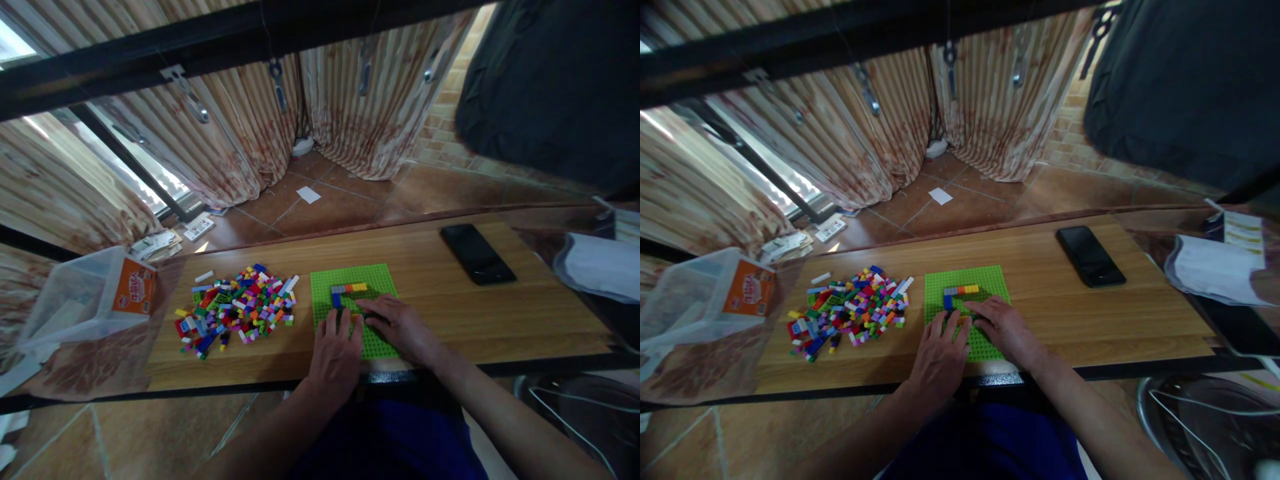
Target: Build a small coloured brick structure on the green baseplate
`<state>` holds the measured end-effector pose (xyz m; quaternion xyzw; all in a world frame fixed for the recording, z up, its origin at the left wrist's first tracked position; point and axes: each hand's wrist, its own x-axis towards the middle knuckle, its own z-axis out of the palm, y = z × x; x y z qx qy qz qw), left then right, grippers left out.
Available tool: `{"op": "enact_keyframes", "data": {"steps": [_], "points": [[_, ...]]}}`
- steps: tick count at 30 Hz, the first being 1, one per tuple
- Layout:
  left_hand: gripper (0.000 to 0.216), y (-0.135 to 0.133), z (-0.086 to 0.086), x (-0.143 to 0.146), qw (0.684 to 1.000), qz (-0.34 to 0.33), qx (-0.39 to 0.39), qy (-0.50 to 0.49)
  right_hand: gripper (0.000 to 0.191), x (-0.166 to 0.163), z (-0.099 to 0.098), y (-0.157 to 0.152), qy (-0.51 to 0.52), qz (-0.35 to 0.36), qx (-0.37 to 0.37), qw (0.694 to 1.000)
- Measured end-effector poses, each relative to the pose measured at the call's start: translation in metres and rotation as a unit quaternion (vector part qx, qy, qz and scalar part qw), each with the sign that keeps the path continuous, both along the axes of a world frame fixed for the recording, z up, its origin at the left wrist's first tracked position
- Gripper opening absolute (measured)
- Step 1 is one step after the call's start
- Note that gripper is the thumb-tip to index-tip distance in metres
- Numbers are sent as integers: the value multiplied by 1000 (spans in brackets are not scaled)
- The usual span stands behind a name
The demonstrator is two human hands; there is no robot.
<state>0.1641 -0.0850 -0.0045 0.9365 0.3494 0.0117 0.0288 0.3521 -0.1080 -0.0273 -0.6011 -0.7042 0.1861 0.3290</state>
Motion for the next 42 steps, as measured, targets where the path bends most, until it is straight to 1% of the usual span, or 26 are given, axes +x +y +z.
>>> {"op": "enact_keyframes", "data": {"steps": [6, 9, 11, 14, 18, 20, 24, 28, 32, 35, 39, 42], "points": [[42, -3, 0, 5, 999, -7, 34, 25, 33, 5, -2, 4, -18, 48, 1, 999], [41, -3, -2, 6, 999, -1, 42, 23, 32, 2, -8, 1, -11, 34, 24, 999], [40, -2, -1, 6, 999, 1, 34, 17, 34, 0, -11, -3, 7, -2, 34, 999], [40, -1, 3, 6, 1000, 4, 15, 14, 38, 1, -9, -10, 47, -85, 40, 994], [41, 2, 13, 4, 1000, 10, -9, -2, 24, 8, 1, -20, 82, -207, 47, 974], [38, 5, 17, 4, 999, 9, -20, -23, 22, 9, 6, -23, 81, -233, 14, 969], [29, 17, 24, 5, 997, 17, -43, -56, 22, 4, 16, -23, 28, -211, -108, 971], [24, 35, 30, 13, 995, 27, -77, -62, 25, -2, 24, -15, -17, -182, -178, 967], [25, 56, 35, 24, 991, 1, -124, -43, 24, -1, 30, -4, -58, -150, -213, 964], [27, 69, 40, 31, 986, -5, -165, -13, 23, 1, 32, 2, -78, -143, -230, 959], [25, 76, 43, 36, 978, -9, -208, 12, 22, 0, 33, 5, -79, -145, -238, 957], [25, 77, 42, 38, 975, -11, -221, 13, 21, 0, 35, 7, -73, -144, -246, 956]]}}
